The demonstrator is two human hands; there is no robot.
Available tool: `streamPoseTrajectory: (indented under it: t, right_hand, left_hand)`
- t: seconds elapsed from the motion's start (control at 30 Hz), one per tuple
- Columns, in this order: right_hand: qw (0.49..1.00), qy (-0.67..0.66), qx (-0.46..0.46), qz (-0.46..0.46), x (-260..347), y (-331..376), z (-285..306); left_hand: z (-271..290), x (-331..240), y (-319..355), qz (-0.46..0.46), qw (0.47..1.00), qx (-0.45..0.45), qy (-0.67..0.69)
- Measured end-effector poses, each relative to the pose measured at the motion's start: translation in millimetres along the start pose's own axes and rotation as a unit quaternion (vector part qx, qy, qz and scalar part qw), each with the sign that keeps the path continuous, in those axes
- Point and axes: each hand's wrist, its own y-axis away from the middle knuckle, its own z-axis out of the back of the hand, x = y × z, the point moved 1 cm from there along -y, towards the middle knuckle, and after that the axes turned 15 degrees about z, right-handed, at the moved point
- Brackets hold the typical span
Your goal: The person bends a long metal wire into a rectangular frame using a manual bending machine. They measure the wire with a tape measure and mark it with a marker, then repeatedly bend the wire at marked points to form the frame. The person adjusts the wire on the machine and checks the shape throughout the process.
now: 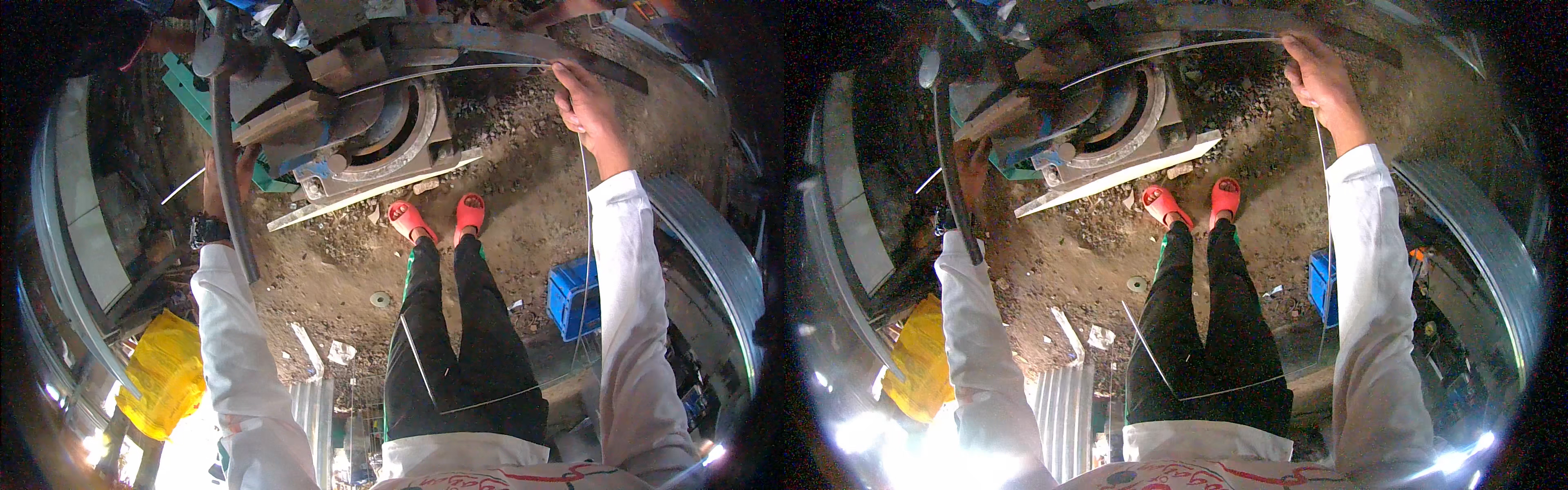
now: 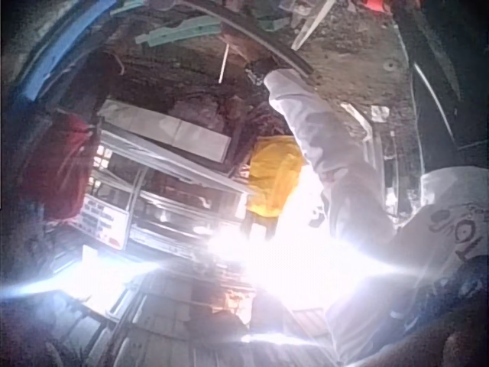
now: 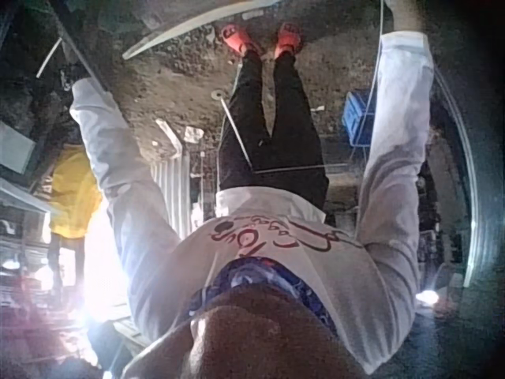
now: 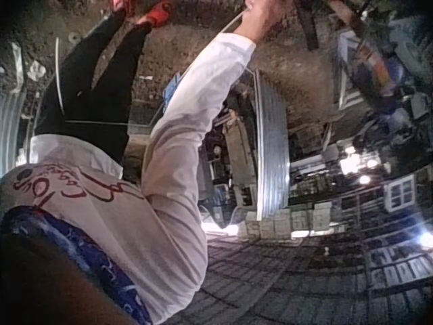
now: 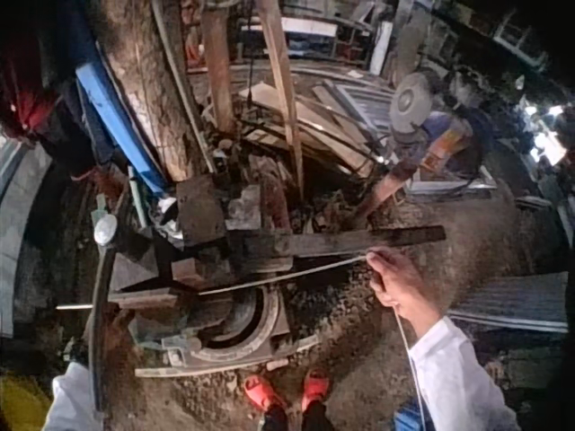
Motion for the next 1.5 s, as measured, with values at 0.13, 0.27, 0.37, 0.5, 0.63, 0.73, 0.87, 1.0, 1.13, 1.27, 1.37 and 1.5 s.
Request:
streamPoseTrajectory:
  t: [0.13, 0.27, 0.37, 0.5, 0.63, 0.73, 0.87, 1.0, 1.13, 1.27, 1.37, 1.5]
  right_hand:
    - [1.0, 0.0, 0.01, 0.01, -4, -2, 1]
    - [1.0, 0.005, 0.01, 0.015, -5, -2, 1]
    - [1.0, 0.003, 0.021, 0.017, -5, -3, -1]
    - [0.999, 0.011, 0.022, 0.022, -9, -5, -5]
    - [0.999, 0.013, 0.031, 0.032, -17, -10, 6]
    - [0.999, 0.01, 0.018, 0.03, -16, -10, 4]
    - [0.999, 0.019, 0.02, 0.028, -10, -9, -3]
    - [0.999, 0.013, 0.028, 0.024, -7, -8, -2]
    - [0.999, 0.007, 0.026, 0.028, -9, -8, 1]
    - [0.999, 0.008, 0.027, 0.034, -4, -8, -5]
    - [0.999, 0.016, 0.027, 0.027, -4, -6, -6]
    - [0.999, 0.022, 0.015, 0.019, -5, -5, -2]
  left_hand:
    - [4, -21, 6, 0.042, 0.996, -0.026, -0.07]
    - [9, -56, 14, 0.053, 0.998, 0.007, 0.015]
    - [19, -57, 13, 0.03, 0.999, 0.024, -0.036]
    - [25, -63, 27, -0.014, 0.994, -0.019, 0.102]
    - [46, -117, 73, 0.129, 0.927, 0.023, 0.352]
    - [61, -167, 119, 0.185, 0.885, 0.079, 0.42]
    - [66, -189, 155, 0.198, 0.919, 0.098, 0.326]
    - [82, -174, 148, 0.241, 0.923, 0.067, 0.293]
    - [110, -124, 108, 0.154, 0.982, -0.08, 0.074]
    - [140, -97, 26, -0.106, 0.97, -0.168, -0.136]
    - [135, -91, -29, -0.114, 0.987, -0.092, 0.064]
    - [126, -89, -63, 0.129, 0.906, 0.003, 0.402]
